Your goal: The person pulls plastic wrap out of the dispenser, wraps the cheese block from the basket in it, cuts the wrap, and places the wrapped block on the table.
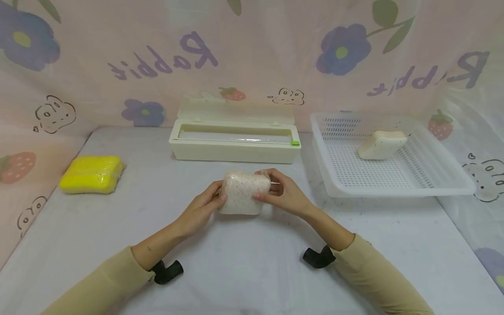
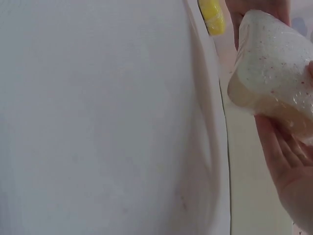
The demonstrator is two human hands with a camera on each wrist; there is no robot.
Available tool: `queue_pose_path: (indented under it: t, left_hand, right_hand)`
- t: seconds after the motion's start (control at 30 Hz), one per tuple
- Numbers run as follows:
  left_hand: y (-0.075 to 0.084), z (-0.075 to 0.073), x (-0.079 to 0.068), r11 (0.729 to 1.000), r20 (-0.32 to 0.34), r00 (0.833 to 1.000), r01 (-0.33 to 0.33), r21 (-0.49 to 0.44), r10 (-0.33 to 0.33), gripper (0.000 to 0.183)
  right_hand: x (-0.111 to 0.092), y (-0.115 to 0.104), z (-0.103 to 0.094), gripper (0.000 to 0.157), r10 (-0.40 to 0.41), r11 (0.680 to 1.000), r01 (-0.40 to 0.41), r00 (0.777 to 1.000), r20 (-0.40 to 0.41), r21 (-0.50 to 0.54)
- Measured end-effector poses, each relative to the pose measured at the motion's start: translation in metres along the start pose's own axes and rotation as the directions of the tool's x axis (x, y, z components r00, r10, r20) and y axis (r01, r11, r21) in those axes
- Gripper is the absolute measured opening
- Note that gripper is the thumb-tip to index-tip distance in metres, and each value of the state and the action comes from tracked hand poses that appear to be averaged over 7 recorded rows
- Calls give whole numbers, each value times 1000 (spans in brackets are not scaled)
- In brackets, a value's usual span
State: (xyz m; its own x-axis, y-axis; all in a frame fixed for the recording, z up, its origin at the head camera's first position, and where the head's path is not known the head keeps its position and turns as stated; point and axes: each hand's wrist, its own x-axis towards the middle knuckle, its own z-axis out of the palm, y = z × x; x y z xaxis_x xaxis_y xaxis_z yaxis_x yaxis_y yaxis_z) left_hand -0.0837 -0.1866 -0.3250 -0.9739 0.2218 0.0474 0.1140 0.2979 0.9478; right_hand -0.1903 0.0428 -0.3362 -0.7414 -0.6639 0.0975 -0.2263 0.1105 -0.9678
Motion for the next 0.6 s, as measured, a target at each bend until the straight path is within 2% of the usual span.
queue_pose_path:
  t: [0.3, 0.5, 0.6]
  left_hand:
    - [-2, 2, 2, 997, -117, 993, -13, 72, 21, 48]
    - [-3, 1, 2, 999, -89, 996, 33, 23, -30, 71]
    - [-3, 2, 1, 999, -75, 997, 34, 9, -33, 83]
  right_hand:
    - [-1, -1, 2, 48, 73, 996, -77, 994, -80, -49]
    - [-2, -2, 4, 48, 101, 989, -115, 985, -142, -92]
    - [-3, -3, 4, 55, 105, 989, -120, 983, -149, -92]
